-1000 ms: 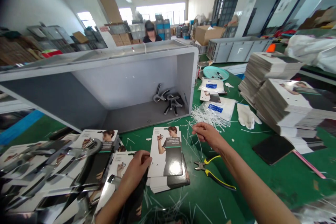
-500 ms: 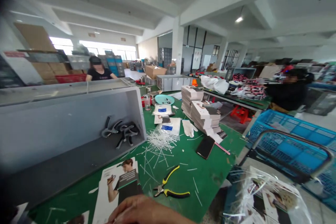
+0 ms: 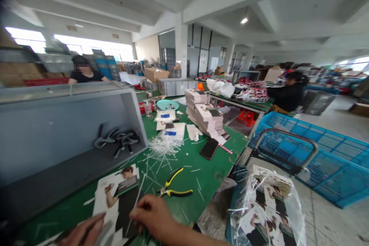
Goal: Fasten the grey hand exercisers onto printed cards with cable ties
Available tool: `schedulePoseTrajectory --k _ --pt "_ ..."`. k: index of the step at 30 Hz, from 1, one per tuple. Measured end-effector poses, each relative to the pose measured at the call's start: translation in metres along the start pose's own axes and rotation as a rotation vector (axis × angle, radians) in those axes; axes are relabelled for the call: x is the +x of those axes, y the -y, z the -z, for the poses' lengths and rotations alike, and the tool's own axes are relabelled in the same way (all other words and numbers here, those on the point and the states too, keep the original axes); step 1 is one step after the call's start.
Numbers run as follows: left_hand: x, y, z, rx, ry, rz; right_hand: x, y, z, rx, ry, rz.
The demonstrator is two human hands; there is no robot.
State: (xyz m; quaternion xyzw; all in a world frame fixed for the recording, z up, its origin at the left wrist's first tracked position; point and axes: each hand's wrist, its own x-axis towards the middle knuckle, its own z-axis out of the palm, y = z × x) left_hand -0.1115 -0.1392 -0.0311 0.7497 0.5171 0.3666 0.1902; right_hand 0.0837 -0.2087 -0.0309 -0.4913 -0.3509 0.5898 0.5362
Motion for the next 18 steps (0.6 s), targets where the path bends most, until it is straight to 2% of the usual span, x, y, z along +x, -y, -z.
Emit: schedulePoseTrajectory --k 3,5,7,11,14,18 --pt "0.003 0.030 0.000 0.226 -0.046 0.150 -0.016 0.017 0.005 -0.067 0.040 0.038" --pt "0.005 0.045 -0.001 0.307 0.062 0.212 -0.021 0.019 0.007 -0.079 0.061 0.028" --pt "0.005 0.051 -0.003 0.277 0.115 0.227 -0.026 0.017 0.009 -0.091 0.096 0.005" --pt "0.004 0.040 0.000 0.132 0.093 0.313 -0.034 0.015 0.012 -0.117 0.168 -0.027" --pt "0.006 0.028 0.004 -0.079 0.103 0.451 -0.032 0.018 0.014 -0.129 0.194 -0.053" --pt "0.017 0.022 0.011 -0.300 0.060 0.603 -0.022 0.024 0.017 -0.172 0.224 -0.062"
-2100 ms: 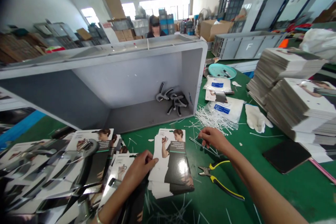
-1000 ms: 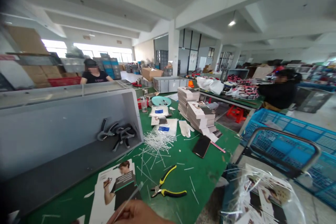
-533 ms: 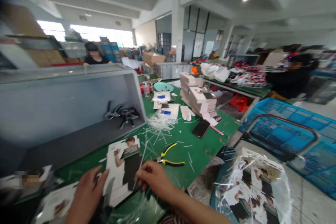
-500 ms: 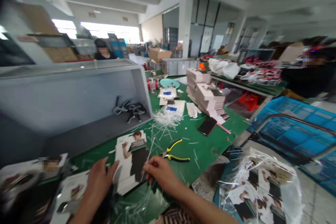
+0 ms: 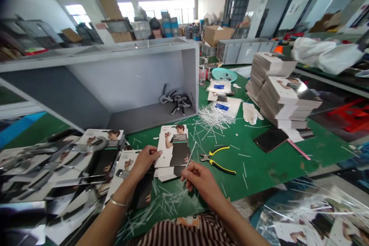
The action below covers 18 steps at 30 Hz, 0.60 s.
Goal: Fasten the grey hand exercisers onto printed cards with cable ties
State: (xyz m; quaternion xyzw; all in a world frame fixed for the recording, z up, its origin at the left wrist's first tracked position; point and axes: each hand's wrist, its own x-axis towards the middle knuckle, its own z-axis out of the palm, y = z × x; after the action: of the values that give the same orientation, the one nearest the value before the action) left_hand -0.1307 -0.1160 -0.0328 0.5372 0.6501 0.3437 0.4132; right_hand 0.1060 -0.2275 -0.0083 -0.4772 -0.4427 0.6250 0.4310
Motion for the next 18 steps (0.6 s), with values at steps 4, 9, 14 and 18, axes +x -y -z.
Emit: schedulePoseTrajectory --k 4,9,14,18 --pt "-0.007 -0.017 0.014 -0.164 0.027 0.057 0.014 0.009 0.011 -0.013 -0.033 0.041" --pt "-0.066 -0.036 0.026 -0.572 0.308 0.179 0.028 0.024 0.010 0.020 -0.092 0.177" --pt "-0.125 -0.026 0.025 -0.786 0.284 0.340 0.029 0.014 -0.011 -0.180 0.041 0.236" --pt "-0.130 -0.016 0.024 -0.852 0.173 0.406 0.031 0.000 -0.020 -0.329 0.132 0.223"
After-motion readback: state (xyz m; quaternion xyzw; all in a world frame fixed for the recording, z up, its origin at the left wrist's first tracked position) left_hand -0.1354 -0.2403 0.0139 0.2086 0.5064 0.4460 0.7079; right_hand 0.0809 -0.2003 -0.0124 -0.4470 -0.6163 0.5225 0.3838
